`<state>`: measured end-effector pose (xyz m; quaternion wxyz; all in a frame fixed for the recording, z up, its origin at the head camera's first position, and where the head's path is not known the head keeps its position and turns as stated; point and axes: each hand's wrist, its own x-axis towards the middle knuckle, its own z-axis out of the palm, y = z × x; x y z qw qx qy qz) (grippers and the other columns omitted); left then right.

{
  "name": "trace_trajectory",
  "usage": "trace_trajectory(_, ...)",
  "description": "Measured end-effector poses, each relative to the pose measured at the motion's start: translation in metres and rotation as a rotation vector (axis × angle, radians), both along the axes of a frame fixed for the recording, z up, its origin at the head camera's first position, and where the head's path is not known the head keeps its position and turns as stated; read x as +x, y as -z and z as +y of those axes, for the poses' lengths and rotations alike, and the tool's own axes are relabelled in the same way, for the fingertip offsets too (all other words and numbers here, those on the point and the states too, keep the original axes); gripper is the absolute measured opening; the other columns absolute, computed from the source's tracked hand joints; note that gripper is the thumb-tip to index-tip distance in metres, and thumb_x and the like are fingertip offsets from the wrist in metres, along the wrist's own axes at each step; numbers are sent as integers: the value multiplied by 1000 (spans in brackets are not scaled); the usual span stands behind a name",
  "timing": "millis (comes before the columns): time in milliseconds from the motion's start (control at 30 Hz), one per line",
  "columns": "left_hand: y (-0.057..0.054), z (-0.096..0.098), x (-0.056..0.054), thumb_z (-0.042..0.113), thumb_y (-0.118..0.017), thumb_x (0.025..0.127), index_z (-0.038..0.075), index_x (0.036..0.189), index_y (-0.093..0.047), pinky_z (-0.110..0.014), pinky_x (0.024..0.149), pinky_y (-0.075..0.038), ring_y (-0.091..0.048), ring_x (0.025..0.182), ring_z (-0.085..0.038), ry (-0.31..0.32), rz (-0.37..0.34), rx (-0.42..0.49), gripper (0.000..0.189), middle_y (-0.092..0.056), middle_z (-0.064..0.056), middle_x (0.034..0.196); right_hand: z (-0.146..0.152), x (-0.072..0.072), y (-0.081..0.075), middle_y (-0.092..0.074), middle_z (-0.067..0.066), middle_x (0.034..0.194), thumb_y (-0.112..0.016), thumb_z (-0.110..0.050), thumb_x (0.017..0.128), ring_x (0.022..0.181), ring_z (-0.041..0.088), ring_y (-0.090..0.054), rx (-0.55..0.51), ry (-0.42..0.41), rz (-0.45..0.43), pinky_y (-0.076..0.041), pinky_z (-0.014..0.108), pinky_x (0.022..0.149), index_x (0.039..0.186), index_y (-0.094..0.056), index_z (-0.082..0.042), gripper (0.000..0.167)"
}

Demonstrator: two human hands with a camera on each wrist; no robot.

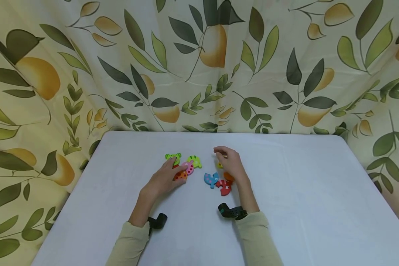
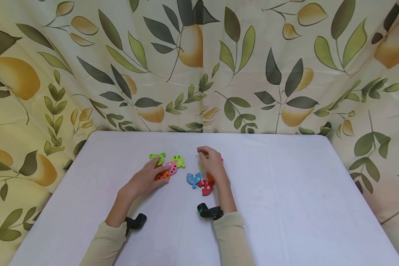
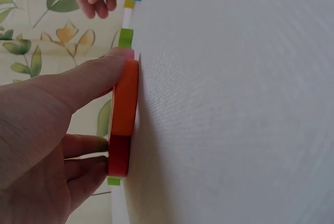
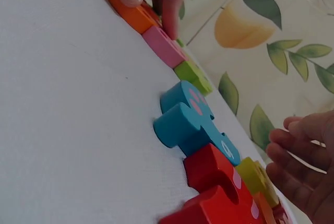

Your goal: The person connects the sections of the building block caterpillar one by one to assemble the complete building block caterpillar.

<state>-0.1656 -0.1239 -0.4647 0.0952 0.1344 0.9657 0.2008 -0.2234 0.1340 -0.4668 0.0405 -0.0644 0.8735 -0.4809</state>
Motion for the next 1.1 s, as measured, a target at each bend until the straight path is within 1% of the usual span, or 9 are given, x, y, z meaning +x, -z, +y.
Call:
trace_trajectory(167, 0, 0, 0, 40, -66, 90, 27, 141, -51, -57, 111, -36, -22, 149, -34, 8, 5, -3, 55, -24, -15, 160, 4, -1, -1, -65, 11, 125, -47, -19, 102, 120, 29, -57, -1, 23, 0, -46, 45, 106, 128, -61, -7, 32)
trace_trajectory(367, 2, 1, -1, 43, -66, 90, 27, 140, -53, -56, 110, -38, -28, 146, -35, 8, 50, -24, 55, -29, -16, 157, 11, 0, -3, -64, 12, 126, -40, -16, 103, 118, 29, -54, -55, 79, -10, -45, 44, 107, 128, -60, -7, 33)
trace_trajectory(433, 2, 1, -2, 43, -66, 90, 27, 140, -53, -56, 110, -39, -28, 146, -34, 2, 51, -25, 55, -29, -15, 157, 14, -1, -3, -64, 13, 126, -39, -16, 104, 116, 28, -55, -78, 103, -20, -47, 41, 104, 129, -60, -7, 34)
trace_trajectory(500, 2, 1, -2, 42, -67, 89, 27, 140, -54, -56, 109, -39, -28, 146, -34, 0, 49, -18, 54, -29, -15, 157, 18, -1, -3, -64, 12, 126, -37, -18, 105, 111, 29, -57, -99, 129, -37, -50, 39, 97, 130, -59, -8, 34)
trace_trajectory(633, 2, 2, -1, 42, -67, 89, 26, 140, -54, -56, 109, -39, -27, 147, -34, -4, 43, -17, 54, -29, -15, 157, 28, -2, -3, -63, 10, 127, -35, -21, 106, 110, 28, -57, -95, 171, -75, -50, 34, 90, 133, -56, -10, 36)
trace_trajectory(767, 1, 3, 0, 42, -67, 90, 25, 139, -54, -56, 109, -39, -28, 146, -34, -3, 49, -22, 54, -29, -16, 157, 40, -1, -3, -62, 12, 129, -33, -19, 106, 121, 28, -54, -80, 199, -83, -46, 39, 101, 134, -55, -8, 37)
trace_trajectory(867, 0, 4, 1, 42, -66, 90, 25, 139, -54, -55, 110, -39, -27, 147, -34, -3, 51, -22, 54, -29, -16, 157, 47, -1, -2, -62, 15, 129, -32, -16, 105, 124, 29, -53, -80, 218, -63, -42, 43, 106, 133, -56, -6, 38)
trace_trajectory(967, 0, 4, 2, 42, -66, 90, 24, 140, -54, -55, 111, -38, -27, 147, -34, -7, 45, -19, 54, -28, -16, 157, 50, -1, 0, -62, 16, 129, -33, -14, 104, 123, 30, -54, -84, 225, -54, -44, 41, 101, 132, -56, -5, 37)
trace_trajectory(1100, 1, 4, 3, 42, -66, 90, 24, 140, -54, -55, 111, -37, -26, 147, -34, -5, 44, -18, 54, -28, -16, 158, 50, 0, -1, -60, 15, 131, -34, -13, 104, 122, 29, -53, -93, 213, -84, -43, 39, 99, 133, -55, -6, 37)
